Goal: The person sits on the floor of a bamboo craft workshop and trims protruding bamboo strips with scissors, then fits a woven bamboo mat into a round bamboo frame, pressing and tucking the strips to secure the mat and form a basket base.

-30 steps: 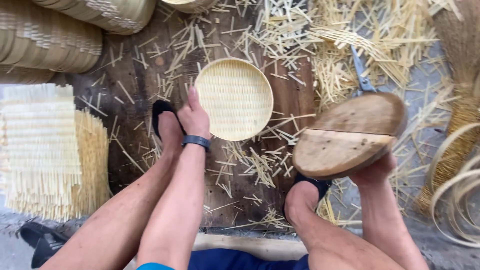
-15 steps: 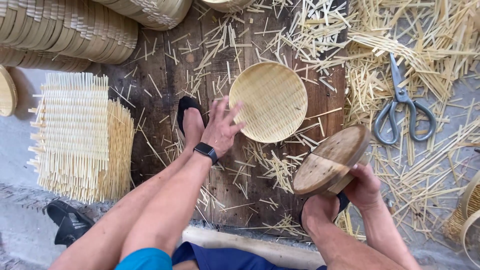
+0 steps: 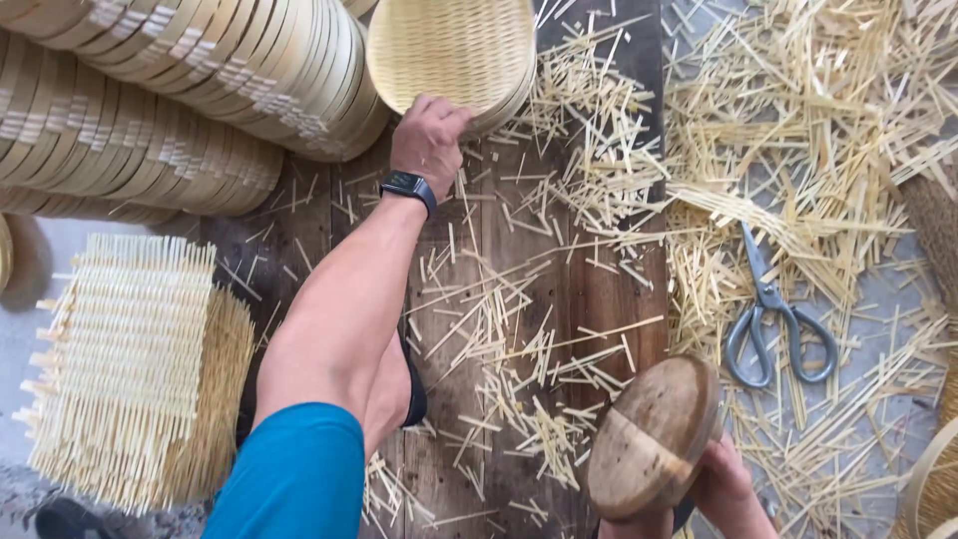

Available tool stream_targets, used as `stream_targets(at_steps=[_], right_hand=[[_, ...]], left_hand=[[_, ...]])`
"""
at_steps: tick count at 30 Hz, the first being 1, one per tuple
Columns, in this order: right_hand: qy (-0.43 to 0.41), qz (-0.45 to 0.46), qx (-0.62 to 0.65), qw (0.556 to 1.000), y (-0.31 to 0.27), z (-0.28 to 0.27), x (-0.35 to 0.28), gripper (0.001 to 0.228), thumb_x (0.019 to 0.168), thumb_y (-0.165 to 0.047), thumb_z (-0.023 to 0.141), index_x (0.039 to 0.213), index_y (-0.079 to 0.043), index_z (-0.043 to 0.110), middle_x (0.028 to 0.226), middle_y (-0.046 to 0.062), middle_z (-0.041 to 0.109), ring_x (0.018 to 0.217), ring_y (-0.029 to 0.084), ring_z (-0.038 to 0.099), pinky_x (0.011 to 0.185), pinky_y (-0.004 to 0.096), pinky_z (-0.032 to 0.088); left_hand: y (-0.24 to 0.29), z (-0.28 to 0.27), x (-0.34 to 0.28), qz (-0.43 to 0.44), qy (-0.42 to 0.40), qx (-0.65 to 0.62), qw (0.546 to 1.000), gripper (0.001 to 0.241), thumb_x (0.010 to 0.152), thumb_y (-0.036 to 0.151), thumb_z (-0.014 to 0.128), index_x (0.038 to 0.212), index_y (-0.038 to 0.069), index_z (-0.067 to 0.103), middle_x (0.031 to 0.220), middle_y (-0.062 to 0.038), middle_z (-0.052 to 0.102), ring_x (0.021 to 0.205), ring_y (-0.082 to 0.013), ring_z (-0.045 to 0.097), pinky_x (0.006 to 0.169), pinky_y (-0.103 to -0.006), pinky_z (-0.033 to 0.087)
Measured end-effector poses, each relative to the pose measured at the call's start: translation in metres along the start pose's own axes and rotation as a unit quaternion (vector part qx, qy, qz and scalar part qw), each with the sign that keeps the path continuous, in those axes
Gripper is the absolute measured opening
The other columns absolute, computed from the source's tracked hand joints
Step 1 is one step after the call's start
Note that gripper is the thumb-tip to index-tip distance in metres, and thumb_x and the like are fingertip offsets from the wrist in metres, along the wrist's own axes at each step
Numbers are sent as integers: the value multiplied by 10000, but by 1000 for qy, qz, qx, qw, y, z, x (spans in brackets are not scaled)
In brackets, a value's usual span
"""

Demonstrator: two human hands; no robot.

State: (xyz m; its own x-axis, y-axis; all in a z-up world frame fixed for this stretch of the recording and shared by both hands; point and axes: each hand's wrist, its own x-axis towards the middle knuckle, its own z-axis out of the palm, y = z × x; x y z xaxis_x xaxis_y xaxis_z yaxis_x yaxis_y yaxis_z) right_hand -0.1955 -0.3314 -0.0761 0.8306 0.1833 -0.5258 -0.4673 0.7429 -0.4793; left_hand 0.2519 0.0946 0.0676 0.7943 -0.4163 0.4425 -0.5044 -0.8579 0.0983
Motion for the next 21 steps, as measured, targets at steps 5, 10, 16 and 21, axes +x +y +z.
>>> stream_targets(at_steps=[5, 10, 16, 21], right_hand=[[35, 28, -56, 997, -5, 5, -1, 738, 836, -332, 673, 1439, 41, 469, 1314, 200, 631, 1178, 321, 616, 976, 472, 487], [3, 40, -85, 996, -12, 12, 1, 747, 856, -308, 670, 1464, 70, 457, 1312, 230, 632, 1176, 338, 612, 988, 481, 479], [-13, 56, 1, 998, -21, 30, 51, 603, 891, -209, 636, 1406, 56, 467, 1297, 230, 638, 1151, 373, 628, 989, 529, 475], [61, -103, -435, 892, -41, 106, 75, 550, 923, -409, 627, 1297, -9, 573, 1282, 142, 668, 1219, 269, 635, 1073, 432, 505]], left_hand=[[-16, 32, 6, -68, -37, -14, 997, 348, 873, -92, 619, 1062, 138, 799, 928, -63, 722, 932, -247, 645, 846, -350, 582], [-7, 34, -1, -126, -93, -37, 987, 297, 944, -39, 644, 1119, 157, 780, 983, -58, 734, 973, -247, 650, 908, -352, 573], [77, -4, -64, -156, 68, -131, 977, 462, 977, 168, 711, 1409, 74, 575, 1309, -157, 671, 1201, -286, 635, 1078, -431, 495], [45, -98, -158, -223, 21, -35, 974, 665, 886, 196, 798, 1489, 108, 532, 1458, -154, 588, 1374, -330, 539, 1209, -490, 428]])
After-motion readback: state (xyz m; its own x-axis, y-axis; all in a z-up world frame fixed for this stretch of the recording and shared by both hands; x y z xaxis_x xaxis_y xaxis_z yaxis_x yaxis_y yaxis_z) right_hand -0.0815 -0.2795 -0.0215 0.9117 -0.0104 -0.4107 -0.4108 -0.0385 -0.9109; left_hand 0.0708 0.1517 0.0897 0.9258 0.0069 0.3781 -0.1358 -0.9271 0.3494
